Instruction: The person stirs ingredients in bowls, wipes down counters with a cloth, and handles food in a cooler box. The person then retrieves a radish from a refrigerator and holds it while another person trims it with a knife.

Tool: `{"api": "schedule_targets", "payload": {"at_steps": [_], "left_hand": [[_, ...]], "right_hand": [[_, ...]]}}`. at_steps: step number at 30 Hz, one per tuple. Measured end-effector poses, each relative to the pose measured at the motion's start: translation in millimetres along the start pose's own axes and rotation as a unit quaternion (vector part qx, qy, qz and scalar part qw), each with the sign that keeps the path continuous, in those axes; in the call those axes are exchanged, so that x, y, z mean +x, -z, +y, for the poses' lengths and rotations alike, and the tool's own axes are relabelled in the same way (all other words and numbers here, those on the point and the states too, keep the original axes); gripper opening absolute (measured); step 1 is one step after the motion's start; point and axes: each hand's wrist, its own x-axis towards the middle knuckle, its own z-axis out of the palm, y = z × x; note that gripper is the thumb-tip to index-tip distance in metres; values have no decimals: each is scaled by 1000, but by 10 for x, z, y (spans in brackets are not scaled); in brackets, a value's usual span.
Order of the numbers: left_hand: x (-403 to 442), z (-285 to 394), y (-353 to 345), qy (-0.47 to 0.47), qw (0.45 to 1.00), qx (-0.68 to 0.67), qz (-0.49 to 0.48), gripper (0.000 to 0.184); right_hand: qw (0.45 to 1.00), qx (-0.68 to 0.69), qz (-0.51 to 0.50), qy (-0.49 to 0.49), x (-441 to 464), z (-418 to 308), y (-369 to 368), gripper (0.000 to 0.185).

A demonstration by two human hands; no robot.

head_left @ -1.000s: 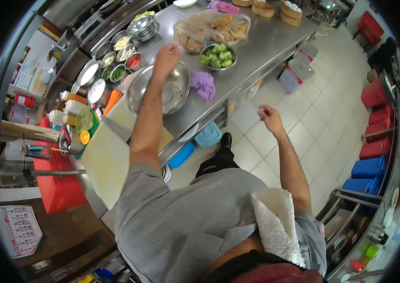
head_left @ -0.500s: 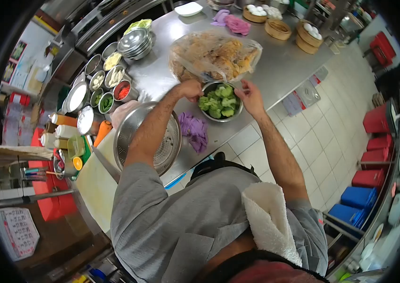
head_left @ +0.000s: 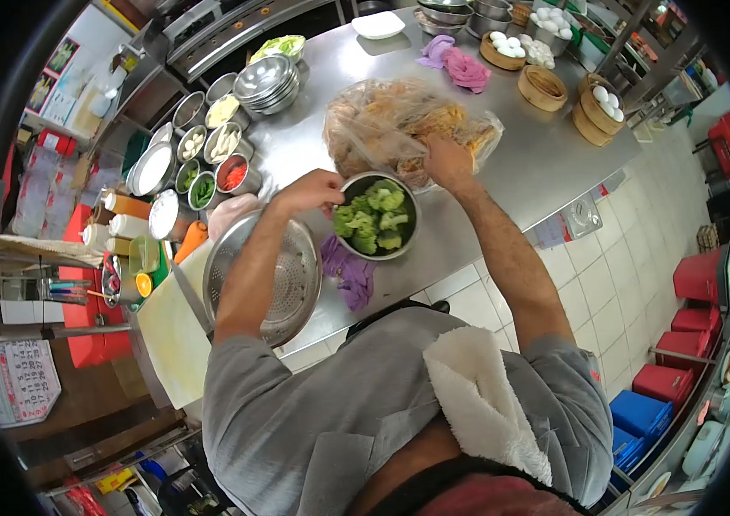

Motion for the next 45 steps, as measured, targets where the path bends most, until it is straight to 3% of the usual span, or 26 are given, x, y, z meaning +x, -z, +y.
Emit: {"api": "schedule_targets", "payload": {"at_steps": [3, 5, 7, 9, 10, 12, 15, 19, 21, 23, 24, 26, 28, 29, 30, 31, 32, 33, 34, 35, 36, 38, 40, 42, 45], "left_hand": [[-197, -27, 287, 23, 998, 36, 40, 13], [-340, -114, 473, 3, 985, -120, 122, 11], [-419, -251, 702, -10, 975, -158, 154, 10], [-420, -398, 937, -28, 964, -193, 184, 9], [-385, -487, 1025, -28, 948, -233, 213, 8], [-261, -611, 1133, -30, 932, -274, 237, 7], [-43, -784, 1210, -28, 880, -362, 307, 9], [273, -1021, 1204, -19, 833, -403, 378, 12], [408, -1166, 1187, -12, 832, -401, 382, 13], [565, -1336, 1228, 4, 828, -394, 400, 13], [593, -1325, 1234, 2, 830, -392, 398, 13], [573, -1333, 1203, 22, 827, -413, 382, 18], [442, -1163, 1128, 40, 837, -398, 373, 24], [390, -1166, 1107, 37, 855, -350, 380, 29], [362, -1123, 1101, 30, 872, -301, 385, 34], [273, -722, 913, 106, 863, -175, 461, 51], [248, -538, 823, 106, 865, -176, 458, 51], [204, -451, 726, -53, 866, -18, 497, 60], [146, -321, 604, -210, 822, 139, 510, 69], [35, 39, 384, -220, 839, 122, 483, 76], [-16, 382, 141, -233, 853, 105, 456, 84], [123, 630, -206, -302, 819, 248, 419, 93], [237, 999, -622, -300, 816, 305, 388, 102], [543, 1134, -1014, -248, 775, 423, 399, 110], [1049, 1221, -1569, -248, 790, 332, 453, 102]], "right_hand": [[993, -113, 36, -12, 59, 152, 143, 21], [989, -127, 38, -64, 183, 392, 277, 28], [982, -141, 42, -117, 228, 606, 359, 36], [981, -95, 92, -139, 259, 724, 412, 60], [980, -96, 97, -143, 301, 760, 408, 60], [959, 47, -23, -277, 340, 826, 366, 76], [960, 121, -32, -249, 292, 962, 142, 66], [980, 59, 27, -186, 263, 855, 260, 55], [966, 170, 80, -175, 381, 740, 514, 41], [876, 438, 92, -182, 617, 405, 792, 34], [890, 424, 117, -117, 857, 234, 876, 31], [877, 462, 103, -79, 1026, -435, 1302, 27], [841, 529, 36, -104, 1162, -958, 1741, 25], [831, 545, 6, -109, 1413, -983, 1780, 24], [814, 573, 70, -65, 1750, -844, 1471, 20], [837, 537, 103, -20, 1764, -992, 1521, 16], [857, 498, 131, 20, 1679, -1118, 1559, 13], [858, 497, 128, 14, 1561, -1111, 1565, 13], [899, 417, 111, 80, 1446, -1072, 1585, 16], [927, 330, 96, 152, 1378, -1037, 1637, 20], [927, 327, 97, 157, 1342, -959, 1587, 20], [950, 224, -12, 218, 1252, -730, 1334, 23], [953, 208, -51, 214, 1126, -714, 1430, 22], [953, 198, -92, 208, 1014, -675, 1439, 22], [934, 116, -103, 320, 759, -679, 1317, 18]]}}
